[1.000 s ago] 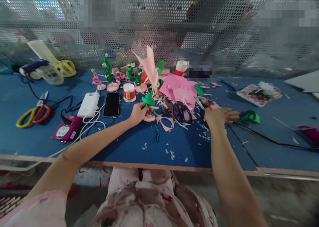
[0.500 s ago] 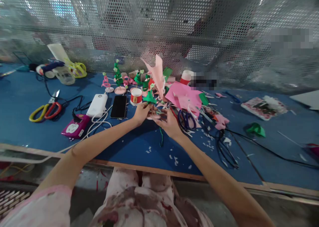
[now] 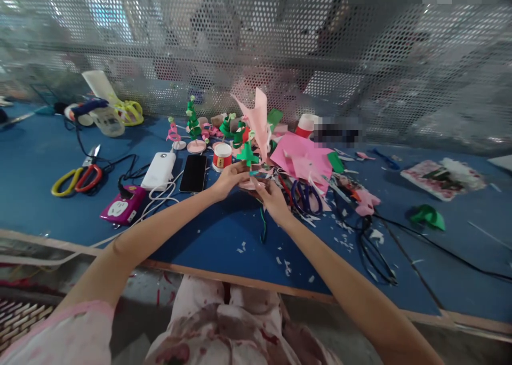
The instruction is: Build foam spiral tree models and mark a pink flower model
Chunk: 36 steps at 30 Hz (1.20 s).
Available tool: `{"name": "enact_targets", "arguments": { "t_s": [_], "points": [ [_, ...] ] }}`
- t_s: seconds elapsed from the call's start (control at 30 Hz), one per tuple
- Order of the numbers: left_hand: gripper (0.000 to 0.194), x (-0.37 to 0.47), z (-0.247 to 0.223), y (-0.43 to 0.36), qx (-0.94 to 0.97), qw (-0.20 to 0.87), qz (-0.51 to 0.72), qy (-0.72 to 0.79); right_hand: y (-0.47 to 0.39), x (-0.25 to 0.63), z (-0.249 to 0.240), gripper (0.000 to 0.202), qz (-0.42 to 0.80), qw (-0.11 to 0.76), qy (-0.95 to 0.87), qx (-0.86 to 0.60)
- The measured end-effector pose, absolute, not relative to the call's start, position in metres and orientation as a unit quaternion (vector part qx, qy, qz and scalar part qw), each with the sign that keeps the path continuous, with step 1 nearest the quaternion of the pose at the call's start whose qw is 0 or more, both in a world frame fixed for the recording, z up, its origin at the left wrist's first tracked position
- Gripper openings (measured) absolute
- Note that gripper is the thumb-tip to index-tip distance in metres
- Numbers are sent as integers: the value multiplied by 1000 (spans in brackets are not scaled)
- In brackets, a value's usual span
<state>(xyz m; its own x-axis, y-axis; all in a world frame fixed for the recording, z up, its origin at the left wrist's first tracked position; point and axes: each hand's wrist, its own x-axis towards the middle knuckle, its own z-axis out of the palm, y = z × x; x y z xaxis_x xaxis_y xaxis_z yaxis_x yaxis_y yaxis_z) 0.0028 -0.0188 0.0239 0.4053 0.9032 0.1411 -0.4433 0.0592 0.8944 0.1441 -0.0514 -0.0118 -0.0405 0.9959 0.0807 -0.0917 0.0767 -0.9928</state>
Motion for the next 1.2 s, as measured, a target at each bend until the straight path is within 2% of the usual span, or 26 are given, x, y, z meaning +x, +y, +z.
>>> {"name": "enact_targets", "arguments": {
  "t_s": [0.1,0.33,0.77,1.03,1.2],
  "points": [
    [48,0,28,-19,481,702,475,226,-51,146,-9,50,531,527,-499,-437],
    [30,-1,18,-9,446,673,518,283,-49,147,-12,55,536,516,-496,-448],
    [42,-1,9,-4,426,660,523,332,-49,150,-12,50,550,517,-494,-430],
    [45,-1,8,-5,442,696,489,284,-53,149,-2,40,622,510,-471,-362],
    [40,-3,8,-4,429,713,491,258,-56,149,3,44,653,493,-469,-332]
  ]
}}
